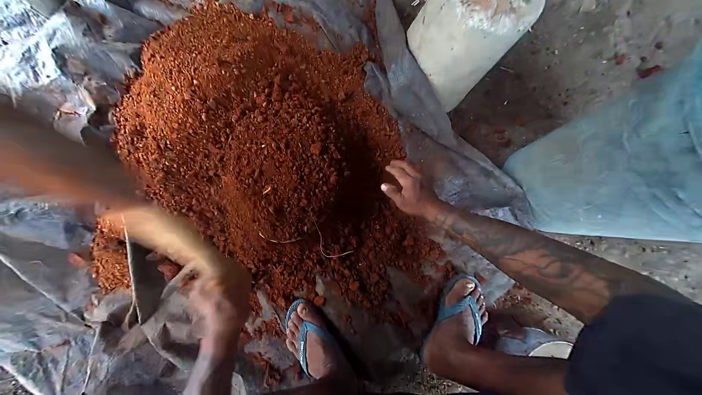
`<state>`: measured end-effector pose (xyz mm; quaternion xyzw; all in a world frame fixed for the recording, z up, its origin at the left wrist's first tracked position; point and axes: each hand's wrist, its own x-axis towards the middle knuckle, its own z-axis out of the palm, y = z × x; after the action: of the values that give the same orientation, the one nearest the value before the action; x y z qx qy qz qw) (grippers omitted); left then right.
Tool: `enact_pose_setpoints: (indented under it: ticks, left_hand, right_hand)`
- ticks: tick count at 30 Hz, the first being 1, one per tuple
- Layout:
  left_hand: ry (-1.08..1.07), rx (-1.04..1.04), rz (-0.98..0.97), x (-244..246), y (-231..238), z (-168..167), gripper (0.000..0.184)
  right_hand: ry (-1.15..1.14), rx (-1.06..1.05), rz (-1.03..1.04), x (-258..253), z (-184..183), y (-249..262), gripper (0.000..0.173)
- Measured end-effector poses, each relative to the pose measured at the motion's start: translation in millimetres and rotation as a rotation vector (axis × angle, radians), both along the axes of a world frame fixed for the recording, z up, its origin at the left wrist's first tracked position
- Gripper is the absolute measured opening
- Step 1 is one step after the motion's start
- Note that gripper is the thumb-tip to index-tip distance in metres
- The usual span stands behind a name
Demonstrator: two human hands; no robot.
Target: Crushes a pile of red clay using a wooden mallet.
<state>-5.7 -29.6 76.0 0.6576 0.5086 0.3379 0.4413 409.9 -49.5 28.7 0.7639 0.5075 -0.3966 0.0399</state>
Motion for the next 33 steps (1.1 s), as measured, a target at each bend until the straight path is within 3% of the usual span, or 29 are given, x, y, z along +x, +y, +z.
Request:
enact_pose_setpoints:
  ticks: [1,2,4,7,10,14,17,19,21,22,24,27,31,33]
  left_hand:
    - [0.289,-0.128,-0.022,-2,-7,-28,0.066]
    - [0.499,-0.302,-0.086,-4,-9,-55,0.074]
    - [0.607,-0.457,-0.12,-4,-8,-81,0.078]
    - [0.488,-0.436,-0.076,-1,-1,-36,0.075]
    - [0.239,-0.252,-0.03,-1,6,14,0.072]
    - [-0.154,0.098,-0.124,7,24,59,0.054]
    - [-0.254,0.171,-0.113,20,22,44,0.054]
    - [0.002,0.075,-0.051,14,6,-4,0.065]
    - [0.498,-0.255,-0.117,7,-3,-45,0.074]
    - [0.624,-0.424,-0.161,7,-1,-62,0.074]
    - [0.657,-0.541,-0.151,9,4,-61,0.073]
    - [0.471,-0.459,-0.058,-3,4,-20,0.07]
    - [0.045,-0.115,0.038,-6,15,35,0.067]
    - [-0.184,0.03,0.003,7,28,57,0.059]
  right_hand:
    - [-0.016,0.329,0.045,2,-54,-28,0.058]
    - [-0.015,0.472,0.112,2,-88,-47,0.065]
    - [-0.03,0.485,0.242,-8,-115,-75,0.083]
    - [-0.003,0.442,0.213,-52,-117,-101,0.098]
    - [-0.023,0.523,0.216,-105,-111,-104,0.104]
    - [0.065,0.479,0.439,-145,-104,-116,0.09]
    - [0.093,0.537,0.708,-154,-106,-128,0.058]
    - [0.112,0.612,0.769,-155,-108,-133,0.037]
    - [0.109,0.71,0.773,-152,-110,-127,0.024]
    - [0.102,0.725,0.763,-151,-110,-122,0.019]
    - [0.161,0.559,0.669,-141,-97,-103,0.021]
    - [0.277,0.303,0.255,-119,-65,-71,0.032]
    - [0.532,0.365,-0.232,-97,2,-3,0.034]
    - [0.738,0.455,-0.364,-97,33,26,0.041]
